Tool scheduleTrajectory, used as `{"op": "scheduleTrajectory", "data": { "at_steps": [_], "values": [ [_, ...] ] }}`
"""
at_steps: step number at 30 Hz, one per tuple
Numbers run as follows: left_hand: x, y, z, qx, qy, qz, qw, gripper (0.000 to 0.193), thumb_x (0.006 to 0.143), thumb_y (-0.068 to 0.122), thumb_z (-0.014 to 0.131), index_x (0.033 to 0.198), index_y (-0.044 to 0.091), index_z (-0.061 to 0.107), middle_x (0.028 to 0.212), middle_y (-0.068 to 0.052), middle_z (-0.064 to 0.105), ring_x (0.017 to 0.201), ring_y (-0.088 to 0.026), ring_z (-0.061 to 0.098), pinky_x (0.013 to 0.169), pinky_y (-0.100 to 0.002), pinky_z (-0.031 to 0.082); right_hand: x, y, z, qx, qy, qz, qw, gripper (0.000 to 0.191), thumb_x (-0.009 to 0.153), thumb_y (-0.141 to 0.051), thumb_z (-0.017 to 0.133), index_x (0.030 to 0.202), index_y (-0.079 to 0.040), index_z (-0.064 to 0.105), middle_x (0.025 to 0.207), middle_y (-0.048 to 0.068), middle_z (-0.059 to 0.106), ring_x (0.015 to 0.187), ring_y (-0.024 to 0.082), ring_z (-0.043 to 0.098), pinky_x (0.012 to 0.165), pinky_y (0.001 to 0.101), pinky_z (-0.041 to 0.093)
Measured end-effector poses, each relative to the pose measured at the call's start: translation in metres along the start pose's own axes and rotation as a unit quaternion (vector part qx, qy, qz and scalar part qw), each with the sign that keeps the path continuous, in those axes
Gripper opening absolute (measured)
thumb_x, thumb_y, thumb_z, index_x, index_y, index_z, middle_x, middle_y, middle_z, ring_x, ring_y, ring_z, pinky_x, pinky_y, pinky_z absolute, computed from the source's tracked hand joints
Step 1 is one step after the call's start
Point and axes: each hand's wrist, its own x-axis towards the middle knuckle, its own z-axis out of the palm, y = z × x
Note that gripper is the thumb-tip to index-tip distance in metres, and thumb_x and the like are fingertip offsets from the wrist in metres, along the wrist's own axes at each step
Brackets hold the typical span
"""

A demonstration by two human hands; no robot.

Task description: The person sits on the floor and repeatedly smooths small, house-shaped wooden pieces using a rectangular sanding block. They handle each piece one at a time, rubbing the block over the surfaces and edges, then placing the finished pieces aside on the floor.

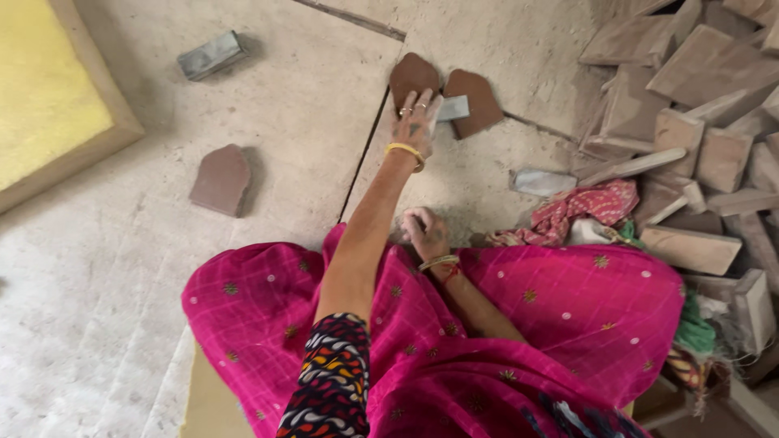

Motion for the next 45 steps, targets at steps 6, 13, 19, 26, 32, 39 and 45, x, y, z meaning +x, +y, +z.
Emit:
{"op": "scheduleTrajectory", "data": {
  "at_steps": [6,13,19,26,32,39,45],
  "values": [
    [-0.006,0.021,0.002,0.067,-0.068,-0.041,0.995,0.077,0.092,-0.003,0.06,0.161,0.023,0.039,0.166,-0.01,0.031,0.155,-0.032,0.027,0.128,-0.064,0.013,0.005,0.003,0.002,0.035,0.041,-0.005,0.999,0.02,0.101,-0.018,0.066,0.112,-0.001,0.068,0.083,0.009,0.072,0.064,0.013,0.068,0.057,0.0294,0.055],
    [-0.1,-0.022,0.004,0.025,-0.193,0.014,0.981,0.075,0.077,-0.002,0.073,0.139,0.037,0.057,0.152,-0.009,0.042,0.142,-0.03,0.037,0.122,-0.05,0.023,0.015,0.002,0.0,0.034,0.233,0.034,0.971,0.053,0.094,-0.032,0.073,0.137,-0.009,0.053,0.123,0.011,0.065,0.106,0.019,0.066,0.089,0.0366,0.058],
    [-0.084,-0.042,0.017,0.013,-0.18,0.098,0.979,0.048,0.088,-0.005,0.067,0.118,0.032,0.077,0.132,-0.004,0.064,0.123,-0.024,0.058,0.109,-0.036,0.052,0.018,0.004,-0.004,-0.099,0.308,-0.041,0.945,0.044,0.086,-0.017,0.081,0.124,-0.001,0.066,0.113,0.014,0.067,0.103,0.022,0.063,0.089,0.0371,0.053],
    [-0.009,-0.006,0.012,0.027,-0.309,0.045,0.95,0.059,0.078,0.016,0.083,0.129,0.035,0.061,0.142,-0.006,0.05,0.133,-0.028,0.049,0.114,-0.046,0.042,0.022,0.014,0.0,0.153,0.259,0.07,0.951,0.016,0.09,-0.007,0.078,0.104,-0.004,0.07,0.09,0.0,0.068,0.078,0.009,0.06,0.068,0.0235,0.05],
    [0.071,0.039,-0.008,-0.034,-0.036,-0.035,0.998,0.089,0.077,0.06,0.077,0.152,0.031,0.039,0.16,-0.015,0.029,0.146,-0.043,0.023,0.116,-0.069,0.014,0.014,0.003,0.003,0.107,0.205,0.095,0.968,0.018,0.092,-0.019,0.074,0.098,-0.001,0.071,0.076,-0.003,0.062,0.067,0.007,0.053,0.058,0.0247,0.042],
    [0.059,0.068,0.023,0.068,-0.071,0.038,0.994,0.073,0.075,0.066,0.078,0.139,0.041,0.055,0.165,-0.02,0.018,0.149,-0.057,0.001,0.121,-0.069,0.007,0.013,-0.017,0.0,0.119,0.181,0.061,0.974,0.024,0.09,-0.021,0.074,0.103,-0.001,0.071,0.077,-0.004,0.064,0.067,0.004,0.054,0.059,0.0232,0.046],
    [-0.006,0.035,0.003,0.13,-0.177,0.134,0.966,0.067,0.066,0.062,0.083,0.128,0.045,0.065,0.168,-0.009,0.023,0.156,-0.048,0.007,0.125,-0.062,0.017,0.0,-0.011,-0.002,0.072,0.042,0.026,0.996,0.02,0.088,-0.013,0.073,0.101,0.001,0.071,0.078,0.001,0.066,0.067,0.008,0.058,0.059,0.0261,0.048]
  ]
}}
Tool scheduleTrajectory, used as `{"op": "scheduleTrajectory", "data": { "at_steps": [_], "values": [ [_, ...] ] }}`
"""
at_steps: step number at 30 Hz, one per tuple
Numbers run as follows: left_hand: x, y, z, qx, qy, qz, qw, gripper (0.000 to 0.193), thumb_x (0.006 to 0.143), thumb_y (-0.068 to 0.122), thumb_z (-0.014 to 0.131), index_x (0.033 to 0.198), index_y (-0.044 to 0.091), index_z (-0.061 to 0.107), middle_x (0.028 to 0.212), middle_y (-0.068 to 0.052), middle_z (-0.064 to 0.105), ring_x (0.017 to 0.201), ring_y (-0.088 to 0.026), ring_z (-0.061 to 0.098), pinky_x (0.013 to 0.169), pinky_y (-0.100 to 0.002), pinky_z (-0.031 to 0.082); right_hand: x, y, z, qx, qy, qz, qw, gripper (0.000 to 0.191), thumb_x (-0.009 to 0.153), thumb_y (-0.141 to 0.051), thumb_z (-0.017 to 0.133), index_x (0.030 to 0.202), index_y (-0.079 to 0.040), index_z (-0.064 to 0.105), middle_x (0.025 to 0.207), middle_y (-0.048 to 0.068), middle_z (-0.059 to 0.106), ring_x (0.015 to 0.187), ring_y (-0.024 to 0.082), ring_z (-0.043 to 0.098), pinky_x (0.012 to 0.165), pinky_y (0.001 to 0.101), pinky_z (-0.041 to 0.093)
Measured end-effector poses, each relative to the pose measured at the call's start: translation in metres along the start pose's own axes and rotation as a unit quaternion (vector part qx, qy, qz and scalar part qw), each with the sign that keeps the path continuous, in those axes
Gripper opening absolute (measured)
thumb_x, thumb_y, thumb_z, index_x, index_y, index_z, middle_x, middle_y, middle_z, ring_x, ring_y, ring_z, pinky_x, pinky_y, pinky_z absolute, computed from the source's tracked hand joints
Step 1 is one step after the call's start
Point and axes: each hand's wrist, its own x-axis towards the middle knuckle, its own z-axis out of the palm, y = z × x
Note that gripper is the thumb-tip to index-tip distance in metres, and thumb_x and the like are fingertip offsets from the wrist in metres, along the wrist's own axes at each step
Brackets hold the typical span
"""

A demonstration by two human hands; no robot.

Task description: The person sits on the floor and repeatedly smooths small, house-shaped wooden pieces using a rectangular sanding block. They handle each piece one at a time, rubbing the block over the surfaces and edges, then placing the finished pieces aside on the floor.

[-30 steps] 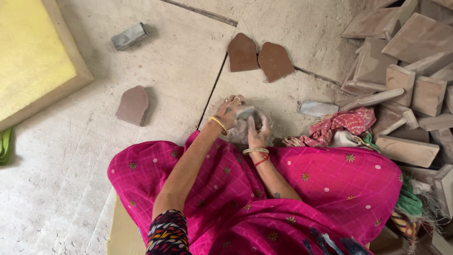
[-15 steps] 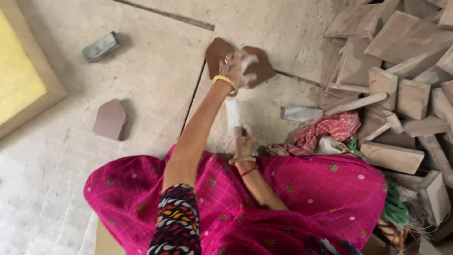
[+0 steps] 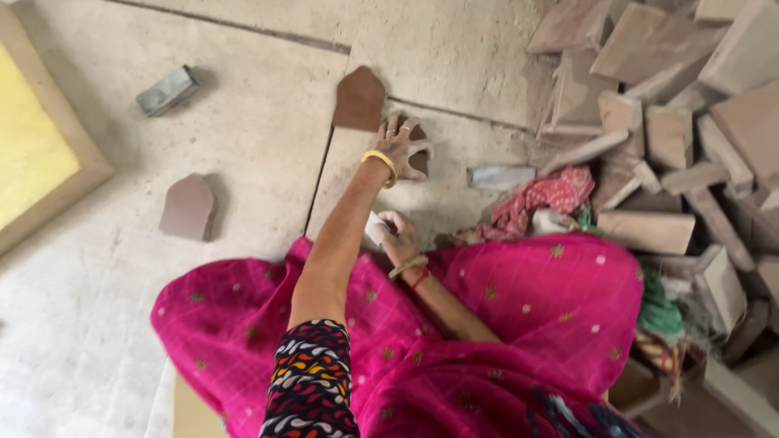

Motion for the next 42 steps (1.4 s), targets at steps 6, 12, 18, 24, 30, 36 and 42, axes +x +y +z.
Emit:
{"op": "scheduleTrajectory", "data": {
  "at_steps": [6,12,18,24,30,36,42],
  "values": [
    [-0.066,-0.041,0.036,-0.123,0.071,0.047,0.989,0.06,0.075,0.05,0.083,0.13,0.033,0.067,0.16,-0.009,0.036,0.151,-0.037,0.021,0.123,-0.05,0.022,-0.004,0.016,-0.015,-0.127,-0.129,-0.13,0.975,0.022,0.086,-0.014,0.077,0.103,0.001,0.072,0.09,0.008,0.074,0.08,0.014,0.068,0.072,0.03,0.055],
    [-0.158,-0.081,0.075,-0.321,0.148,0.013,0.935,0.036,0.09,0.025,0.077,0.124,0.015,0.07,0.12,-0.004,0.059,0.11,-0.02,0.051,0.095,-0.037,0.043,-0.007,0.013,-0.031,-0.044,-0.117,0.021,0.992,0.022,0.091,-0.01,0.073,0.111,-0.003,0.073,0.094,0.003,0.073,0.082,0.009,0.064,0.073,0.0265,0.053],
    [-0.199,-0.05,0.09,-0.542,0.138,-0.062,0.827,0.014,0.092,0.017,0.075,0.104,0.01,0.074,0.076,0.002,0.066,0.066,-0.011,0.058,0.064,-0.032,0.051,-0.023,0.003,-0.025,0.119,-0.168,0.035,0.978,0.029,0.09,-0.006,0.075,0.119,-0.003,0.071,0.106,0.0,0.073,0.094,0.006,0.067,0.081,0.0207,0.055],
    [-0.157,-0.034,0.094,-0.353,0.231,-0.136,0.896,0.065,0.082,0.023,0.079,0.141,0.015,0.052,0.118,-0.009,0.058,0.104,-0.026,0.058,0.09,-0.039,0.053,0.007,-0.015,-0.062,-0.231,0.031,-0.136,0.963,0.027,0.105,-0.015,0.068,0.13,-0.006,0.073,0.109,0.003,0.076,0.09,0.009,0.074,0.069,0.0206,0.058],
    [-0.153,-0.028,0.092,-0.139,0.027,-0.246,0.959,0.111,0.08,0.049,0.081,0.162,0.023,0.012,0.167,-0.011,0.006,0.155,-0.04,0.007,0.124,-0.059,0.015,-0.004,0.003,-0.049,-0.613,-0.087,-0.291,0.729,0.024,0.089,-0.012,0.062,0.111,-0.007,0.07,0.109,0.01,0.069,0.105,0.031,0.066,0.085,0.0439,0.054],
    [-0.157,-0.023,0.081,-0.056,0.076,-0.244,0.965,0.112,0.077,0.043,0.085,0.162,0.02,0.016,0.168,-0.016,0.008,0.155,-0.041,0.006,0.122,-0.063,0.015,-0.006,0.029,-0.022,-0.561,-0.068,-0.284,0.775,0.025,0.095,-0.004,0.058,0.119,-0.002,0.065,0.145,0.019,0.061,0.138,0.036,0.056,0.111,0.0414,0.048],
    [-0.151,-0.027,0.069,-0.115,0.078,-0.256,0.957,0.112,0.072,0.036,0.09,0.161,0.021,0.023,0.167,-0.014,0.016,0.156,-0.04,0.008,0.123,-0.062,0.018,0.012,0.014,-0.019,-0.531,-0.109,-0.32,0.777,0.047,0.097,-0.017,0.062,0.14,0.001,0.057,0.147,0.023,0.055,0.139,0.037,0.05,0.114,0.0478,0.042]
  ]
}}
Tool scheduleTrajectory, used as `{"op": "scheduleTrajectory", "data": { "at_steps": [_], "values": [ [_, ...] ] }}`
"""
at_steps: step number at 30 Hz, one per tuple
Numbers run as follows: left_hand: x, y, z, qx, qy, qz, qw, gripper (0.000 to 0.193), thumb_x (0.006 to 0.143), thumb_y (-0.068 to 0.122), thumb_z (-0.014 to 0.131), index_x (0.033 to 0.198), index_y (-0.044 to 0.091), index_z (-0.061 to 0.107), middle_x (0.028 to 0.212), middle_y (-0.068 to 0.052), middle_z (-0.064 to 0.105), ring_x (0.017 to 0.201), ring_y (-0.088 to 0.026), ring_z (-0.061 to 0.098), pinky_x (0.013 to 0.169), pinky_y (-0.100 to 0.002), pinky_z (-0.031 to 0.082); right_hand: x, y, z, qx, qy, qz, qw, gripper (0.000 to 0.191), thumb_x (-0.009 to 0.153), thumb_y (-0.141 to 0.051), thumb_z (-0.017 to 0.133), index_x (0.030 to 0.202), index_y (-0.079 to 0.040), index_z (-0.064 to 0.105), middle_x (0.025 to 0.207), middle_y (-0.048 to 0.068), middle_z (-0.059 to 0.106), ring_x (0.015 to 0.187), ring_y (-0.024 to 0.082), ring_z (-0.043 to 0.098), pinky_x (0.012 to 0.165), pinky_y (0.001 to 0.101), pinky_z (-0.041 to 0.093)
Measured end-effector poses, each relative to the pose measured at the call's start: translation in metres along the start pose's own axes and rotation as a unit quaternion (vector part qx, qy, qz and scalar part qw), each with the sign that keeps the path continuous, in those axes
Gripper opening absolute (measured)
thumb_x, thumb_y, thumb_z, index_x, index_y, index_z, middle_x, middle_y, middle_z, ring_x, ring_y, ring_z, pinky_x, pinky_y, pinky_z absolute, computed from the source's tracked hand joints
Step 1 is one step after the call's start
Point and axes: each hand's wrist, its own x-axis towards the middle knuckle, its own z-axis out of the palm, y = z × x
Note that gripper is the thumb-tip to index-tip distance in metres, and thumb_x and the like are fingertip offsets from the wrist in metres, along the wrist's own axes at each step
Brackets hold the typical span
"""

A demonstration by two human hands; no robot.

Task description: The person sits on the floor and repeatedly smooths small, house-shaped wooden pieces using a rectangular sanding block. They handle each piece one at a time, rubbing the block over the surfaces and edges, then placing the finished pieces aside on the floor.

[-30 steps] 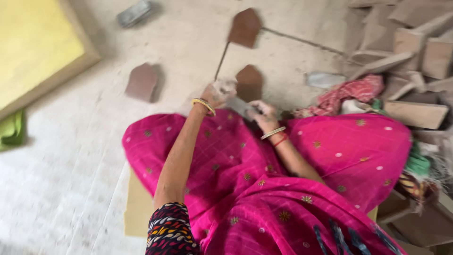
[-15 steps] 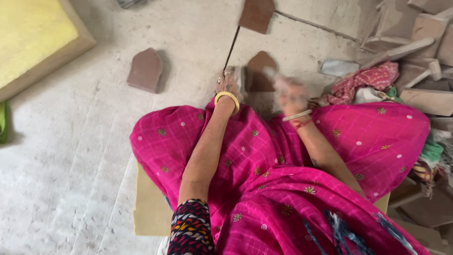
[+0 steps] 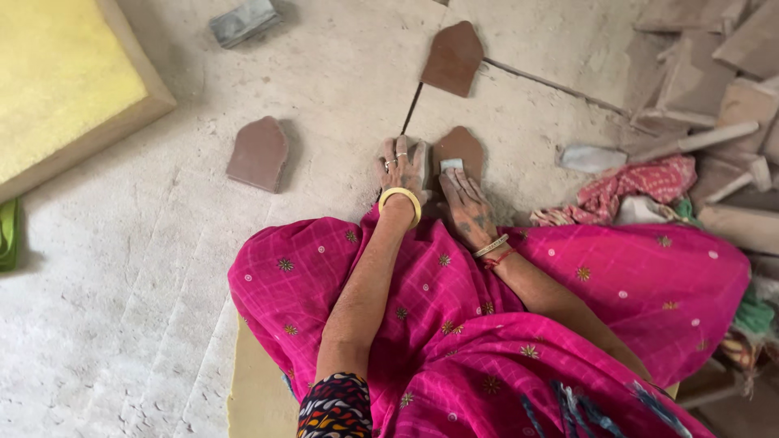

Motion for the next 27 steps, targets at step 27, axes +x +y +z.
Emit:
{"op": "scheduleTrajectory", "data": {
  "at_steps": [27],
  "values": [
    [-0.001,0.004,-0.002,-0.013,-0.046,-0.038,0.998,0.142,0.063,0.059,0.09,0.165,0.022,-0.002,0.171,-0.016,-0.008,0.158,-0.039,-0.006,0.123,-0.073,0.008,0.037,0.038,-0.004,-0.014,-0.075,0.021,0.997,0.049,0.105,-0.01,0.057,0.153,-0.004,0.05,0.16,0.014,0.048,0.153,0.03,0.038,0.127,0.0464,0.03]
  ]
}}
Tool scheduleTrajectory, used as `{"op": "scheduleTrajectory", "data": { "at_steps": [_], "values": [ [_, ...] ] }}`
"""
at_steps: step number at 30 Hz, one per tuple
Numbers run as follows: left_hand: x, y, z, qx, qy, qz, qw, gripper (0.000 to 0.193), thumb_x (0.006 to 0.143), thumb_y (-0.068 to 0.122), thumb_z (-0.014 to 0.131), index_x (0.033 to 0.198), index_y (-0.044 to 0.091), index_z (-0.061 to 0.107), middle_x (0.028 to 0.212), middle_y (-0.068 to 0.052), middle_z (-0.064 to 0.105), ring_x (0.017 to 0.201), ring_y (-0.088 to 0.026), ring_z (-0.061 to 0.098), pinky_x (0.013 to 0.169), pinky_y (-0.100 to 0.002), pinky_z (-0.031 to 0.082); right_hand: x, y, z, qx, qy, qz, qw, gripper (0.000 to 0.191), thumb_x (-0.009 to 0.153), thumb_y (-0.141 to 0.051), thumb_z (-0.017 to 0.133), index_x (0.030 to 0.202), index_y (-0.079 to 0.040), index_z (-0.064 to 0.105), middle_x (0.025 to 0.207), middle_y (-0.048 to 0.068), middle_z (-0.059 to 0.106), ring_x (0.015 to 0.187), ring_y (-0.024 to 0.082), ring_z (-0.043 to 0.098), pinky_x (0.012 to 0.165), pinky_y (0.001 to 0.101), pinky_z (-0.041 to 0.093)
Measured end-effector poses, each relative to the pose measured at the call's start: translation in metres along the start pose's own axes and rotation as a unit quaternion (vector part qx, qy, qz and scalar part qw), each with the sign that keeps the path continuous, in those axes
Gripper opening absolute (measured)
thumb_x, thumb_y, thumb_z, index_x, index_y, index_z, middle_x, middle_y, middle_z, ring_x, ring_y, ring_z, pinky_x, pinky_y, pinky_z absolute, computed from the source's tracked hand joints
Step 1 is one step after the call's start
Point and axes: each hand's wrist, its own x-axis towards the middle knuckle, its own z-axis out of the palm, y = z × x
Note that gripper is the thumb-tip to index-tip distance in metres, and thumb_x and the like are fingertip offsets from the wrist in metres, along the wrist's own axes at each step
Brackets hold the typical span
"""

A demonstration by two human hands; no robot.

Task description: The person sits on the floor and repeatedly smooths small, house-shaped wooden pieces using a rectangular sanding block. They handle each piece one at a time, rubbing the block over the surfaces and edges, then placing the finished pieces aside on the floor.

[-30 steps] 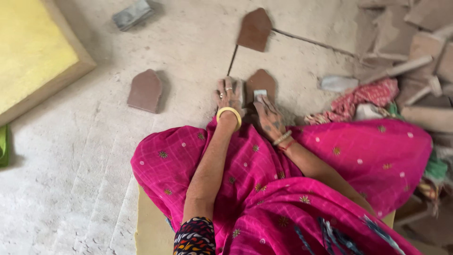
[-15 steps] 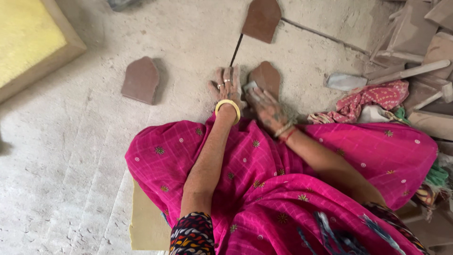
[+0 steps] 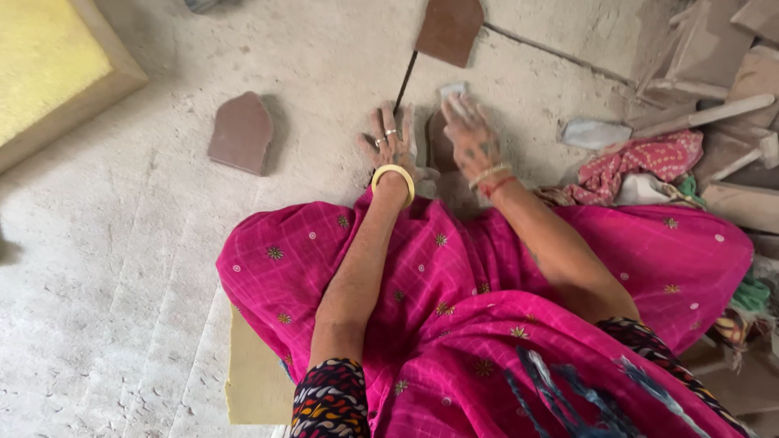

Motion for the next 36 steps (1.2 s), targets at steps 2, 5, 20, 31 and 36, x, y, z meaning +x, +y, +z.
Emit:
{"op": "scheduleTrajectory", "data": {
  "at_steps": [2,5,20,31,36],
  "values": [
    [-0.003,0.0,-0.005,0.004,0.008,0.002,1.0,0.14,0.064,0.059,0.09,0.165,0.022,0.0,0.172,-0.015,-0.008,0.159,-0.039,-0.007,0.123,-0.072,0.009,0.0,0.003,0.0,0.036,0.029,0.021,0.999,0.046,0.108,-0.01,0.058,0.153,-0.001,0.048,0.159,0.019,0.048,0.151,0.034,0.039,0.125,0.0471,0.032],
    [-0.006,0.003,-0.011,0.009,0.0,0.009,1.0,0.134,0.064,0.062,0.088,0.163,0.03,0.004,0.17,-0.018,-0.012,0.157,-0.042,-0.01,0.121,-0.075,0.006,-0.019,-0.005,0.0,0.062,0.071,0.021,0.995,0.052,0.104,-0.009,0.059,0.153,0.0,0.047,0.156,0.024,0.048,0.15,0.039,0.04,0.122,0.0485,0.036],
    [0.0,0.014,-0.009,0.038,-0.049,0.04,0.997,0.127,0.07,0.05,0.089,0.166,0.033,0.007,0.171,-0.016,-0.012,0.157,-0.047,-0.012,0.116,-0.082,0.006,-0.044,-0.024,-0.002,0.159,0.058,0.118,0.979,0.053,0.104,-0.007,0.057,0.155,-0.008,0.044,0.157,0.021,0.047,0.151,0.039,0.037,0.117,0.045,0.041],
    [0.021,-0.025,-0.004,-0.057,0.02,0.022,0.998,0.127,0.062,0.046,0.094,0.162,0.032,0.018,0.173,-0.007,0.001,0.159,-0.032,0.0,0.126,-0.062,0.017,-0.019,-0.02,0.003,-0.029,-0.026,-0.063,0.997,0.056,0.1,-0.022,0.059,0.153,-0.009,0.047,0.161,0.014,0.045,0.149,0.027,0.041,0.124,0.049,0.025],
    [0.01,-0.023,-0.028,-0.081,0.026,-0.046,0.995,0.141,0.053,0.05,0.099,0.161,0.022,0.012,0.169,-0.014,-0.004,0.158,-0.037,-0.002,0.125,-0.062,0.017,0.03,-0.008,0.005,-0.061,-0.002,-0.042,0.997,0.051,0.11,-0.015,0.054,0.158,-0.001,0.044,0.163,0.017,0.043,0.154,0.031,0.038,0.129,0.0461,0.027]
  ]
}}
